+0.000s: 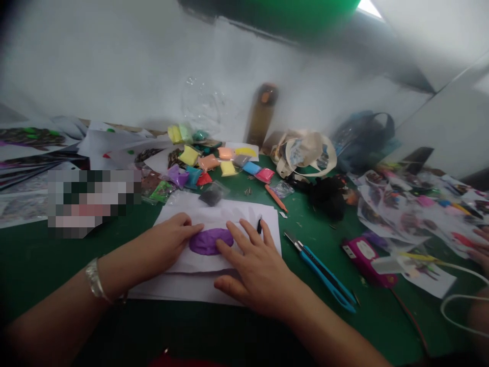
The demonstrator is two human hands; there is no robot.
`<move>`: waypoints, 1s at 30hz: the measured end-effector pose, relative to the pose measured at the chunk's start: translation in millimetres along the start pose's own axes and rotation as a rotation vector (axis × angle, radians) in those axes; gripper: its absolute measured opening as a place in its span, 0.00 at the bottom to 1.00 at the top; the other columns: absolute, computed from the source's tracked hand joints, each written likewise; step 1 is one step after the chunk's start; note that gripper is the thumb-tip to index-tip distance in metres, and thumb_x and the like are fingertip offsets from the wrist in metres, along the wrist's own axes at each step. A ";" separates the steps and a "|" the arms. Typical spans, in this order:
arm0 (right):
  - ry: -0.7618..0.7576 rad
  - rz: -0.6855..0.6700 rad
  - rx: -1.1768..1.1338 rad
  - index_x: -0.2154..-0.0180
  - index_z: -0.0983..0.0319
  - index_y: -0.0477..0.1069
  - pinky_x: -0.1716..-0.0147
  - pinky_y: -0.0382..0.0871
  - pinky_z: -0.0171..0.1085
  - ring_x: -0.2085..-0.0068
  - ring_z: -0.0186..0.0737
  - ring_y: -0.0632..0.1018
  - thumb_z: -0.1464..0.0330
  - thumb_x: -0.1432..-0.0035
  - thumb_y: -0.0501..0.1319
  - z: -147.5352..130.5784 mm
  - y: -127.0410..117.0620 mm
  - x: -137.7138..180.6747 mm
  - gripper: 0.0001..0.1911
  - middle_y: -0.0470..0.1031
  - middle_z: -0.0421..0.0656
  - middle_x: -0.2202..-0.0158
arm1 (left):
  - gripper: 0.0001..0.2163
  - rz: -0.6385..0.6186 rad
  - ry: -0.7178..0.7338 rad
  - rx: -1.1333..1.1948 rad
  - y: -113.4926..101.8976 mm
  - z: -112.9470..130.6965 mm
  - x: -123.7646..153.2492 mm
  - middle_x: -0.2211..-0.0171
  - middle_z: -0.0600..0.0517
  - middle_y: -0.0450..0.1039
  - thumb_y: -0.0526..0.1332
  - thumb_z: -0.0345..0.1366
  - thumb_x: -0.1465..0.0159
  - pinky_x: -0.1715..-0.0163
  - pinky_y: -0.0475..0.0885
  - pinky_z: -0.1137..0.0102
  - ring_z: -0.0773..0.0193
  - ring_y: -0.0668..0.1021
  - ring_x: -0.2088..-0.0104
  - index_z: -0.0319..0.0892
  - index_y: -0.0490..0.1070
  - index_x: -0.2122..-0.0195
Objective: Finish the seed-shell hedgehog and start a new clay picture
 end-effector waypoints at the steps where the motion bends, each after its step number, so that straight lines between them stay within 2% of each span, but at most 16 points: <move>1: -0.006 0.001 0.003 0.37 0.50 0.53 0.40 0.33 0.65 0.33 0.60 0.46 0.46 0.39 0.45 -1.6 -1.2 -1.5 0.32 0.44 0.44 0.32 | 0.21 0.003 0.005 0.001 -0.1 0.4 0.2 0.58 0.46 0.66 0.46 0.27 0.35 0.60 0.68 0.68 0.61 0.73 0.63 0.43 0.66 0.43; 5: -0.019 -0.022 0.000 0.37 0.50 0.54 0.41 0.31 0.67 0.34 0.62 0.47 0.45 0.39 0.44 -6.5 0.3 -6.6 0.33 0.49 0.45 0.33 | 0.21 0.024 0.019 0.000 -0.6 0.2 0.7 0.58 0.46 0.66 0.47 0.27 0.35 0.61 0.68 0.67 0.61 0.73 0.64 0.44 0.66 0.44; 11: -0.055 -0.025 -0.023 0.36 0.50 0.52 0.41 0.29 0.67 0.34 0.62 0.45 0.45 0.39 0.44 -17.0 -0.4 -12.6 0.34 0.44 0.45 0.32 | 0.20 0.006 0.024 0.009 -1.5 2.7 1.4 0.58 0.46 0.66 0.47 0.25 0.36 0.60 0.68 0.66 0.60 0.73 0.63 0.43 0.68 0.46; 15: -0.083 -0.053 -0.025 0.37 0.51 0.53 0.41 0.28 0.67 0.34 0.61 0.46 0.45 0.39 0.43 -22.5 4.3 -18.8 0.33 0.47 0.45 0.32 | 0.20 -0.027 -0.009 0.004 -1.1 2.5 2.7 0.58 0.46 0.66 0.48 0.25 0.37 0.62 0.67 0.68 0.62 0.73 0.64 0.42 0.67 0.46; 20: -0.066 0.002 0.003 0.36 0.52 0.51 0.41 0.29 0.67 0.33 0.61 0.45 0.44 0.39 0.42 -17.3 3.1 -21.7 0.35 0.43 0.46 0.32 | 0.20 -0.016 0.000 -0.009 -1.2 2.9 3.2 0.58 0.46 0.66 0.48 0.25 0.36 0.61 0.67 0.68 0.61 0.73 0.63 0.43 0.67 0.45; 24: -0.044 0.012 0.028 0.36 0.53 0.51 0.41 0.30 0.67 0.33 0.61 0.45 0.45 0.38 0.41 -12.9 7.0 -22.3 0.35 0.46 0.47 0.32 | 0.21 -0.013 0.012 -0.005 -1.0 3.6 2.9 0.58 0.46 0.66 0.48 0.23 0.38 0.60 0.67 0.67 0.61 0.73 0.63 0.42 0.67 0.46; 28: -0.025 0.035 0.040 0.35 0.54 0.48 0.41 0.30 0.67 0.33 0.60 0.43 0.44 0.38 0.40 -11.3 6.7 -22.9 0.36 0.43 0.47 0.32 | 0.21 -0.015 0.000 -0.017 -1.9 3.4 2.0 0.59 0.46 0.66 0.48 0.23 0.38 0.61 0.68 0.67 0.61 0.73 0.64 0.43 0.68 0.46; 30: -0.015 0.032 0.042 0.35 0.55 0.47 0.41 0.31 0.67 0.33 0.60 0.44 0.44 0.39 0.40 -10.6 7.5 -23.4 0.37 0.44 0.48 0.32 | 0.21 -0.018 -0.009 -0.026 -1.6 2.6 1.8 0.59 0.46 0.66 0.48 0.23 0.38 0.62 0.68 0.67 0.60 0.73 0.64 0.43 0.67 0.46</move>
Point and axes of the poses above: each hand's wrist, its own x-axis away from the middle knuckle, its own y-axis out of the palm, z = x × y, the point moved 10 cm from there along -x, towards the middle knuckle
